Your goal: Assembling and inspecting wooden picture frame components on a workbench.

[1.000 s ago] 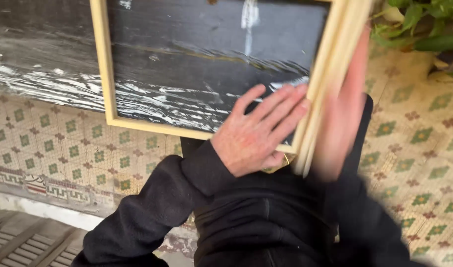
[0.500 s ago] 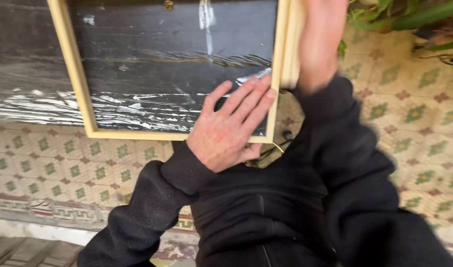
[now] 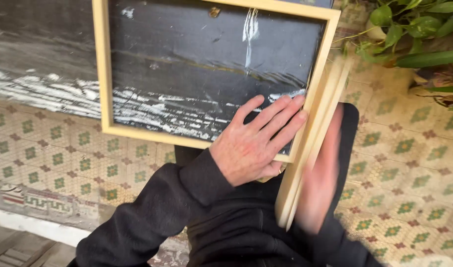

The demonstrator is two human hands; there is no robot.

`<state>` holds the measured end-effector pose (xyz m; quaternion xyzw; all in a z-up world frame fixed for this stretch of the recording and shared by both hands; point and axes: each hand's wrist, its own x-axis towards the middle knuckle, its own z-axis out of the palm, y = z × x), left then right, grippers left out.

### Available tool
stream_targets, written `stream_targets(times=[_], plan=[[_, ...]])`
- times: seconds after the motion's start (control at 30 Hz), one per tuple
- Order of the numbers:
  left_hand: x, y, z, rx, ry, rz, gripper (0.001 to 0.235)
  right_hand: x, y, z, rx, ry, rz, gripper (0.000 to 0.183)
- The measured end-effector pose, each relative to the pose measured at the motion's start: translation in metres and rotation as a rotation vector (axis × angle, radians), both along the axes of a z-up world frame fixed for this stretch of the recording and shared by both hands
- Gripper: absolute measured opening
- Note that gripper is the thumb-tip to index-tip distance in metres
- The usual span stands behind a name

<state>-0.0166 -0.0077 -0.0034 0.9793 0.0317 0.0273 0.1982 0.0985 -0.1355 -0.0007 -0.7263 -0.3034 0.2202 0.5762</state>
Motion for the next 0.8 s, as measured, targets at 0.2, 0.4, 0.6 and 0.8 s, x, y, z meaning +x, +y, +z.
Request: stream_targets(times=[0.2,0.4,0.6,0.8], plan=[[0.005,0.003,0.006,-0.018,-0.031,-0.038,0.103,0.070,0.051,-0.008,0.093,0.252,-0.115,0.069],[0.005,0.002,0.008,-0.034,-0.027,-0.007,0.099,0.001,-0.005,-0.002,0.015,0.038,-0.001,0.069],[0.003,0.006,0.019,-0.034,-0.010,-0.007,0.096,0.072,0.048,-0.021,0.048,0.103,-0.080,0.062],[0.007,0.006,0.014,-0.075,-0.008,0.029,0.092,-0.029,-0.027,-0.006,0.054,0.357,-0.040,0.074]])
